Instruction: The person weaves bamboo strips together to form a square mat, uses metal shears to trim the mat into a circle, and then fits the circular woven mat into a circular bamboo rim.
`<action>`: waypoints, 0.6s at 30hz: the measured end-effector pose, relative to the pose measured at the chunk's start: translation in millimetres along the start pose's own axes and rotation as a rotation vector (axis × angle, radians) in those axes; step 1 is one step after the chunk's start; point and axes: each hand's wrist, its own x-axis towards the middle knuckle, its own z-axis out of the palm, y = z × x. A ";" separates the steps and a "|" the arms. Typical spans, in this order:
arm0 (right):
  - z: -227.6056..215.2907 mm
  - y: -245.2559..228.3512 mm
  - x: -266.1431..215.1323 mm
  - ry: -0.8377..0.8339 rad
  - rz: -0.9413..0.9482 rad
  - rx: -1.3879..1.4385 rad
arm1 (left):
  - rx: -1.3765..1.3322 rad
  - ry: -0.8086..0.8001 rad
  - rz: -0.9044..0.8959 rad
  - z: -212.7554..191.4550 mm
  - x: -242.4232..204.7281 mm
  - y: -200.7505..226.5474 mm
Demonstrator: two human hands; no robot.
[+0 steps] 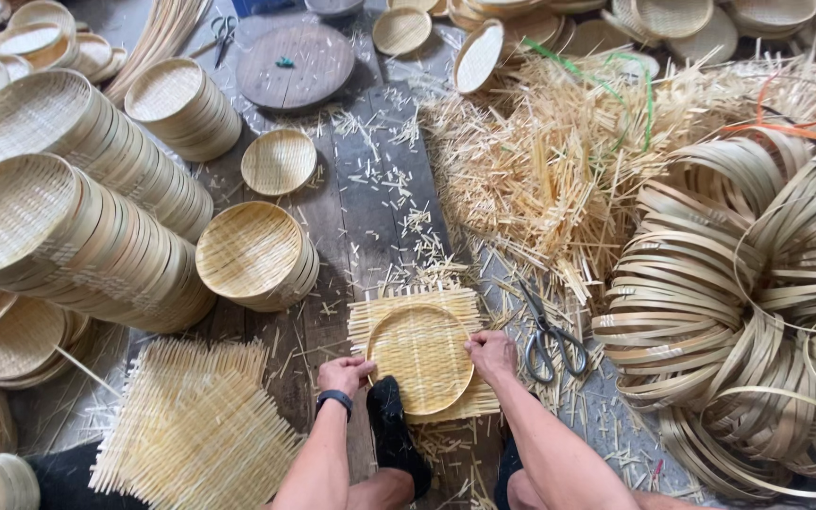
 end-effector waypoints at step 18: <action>-7.1 19.0 34.3 -0.151 -0.084 0.112 | -0.053 -0.029 -0.049 0.4 -7.0 4.7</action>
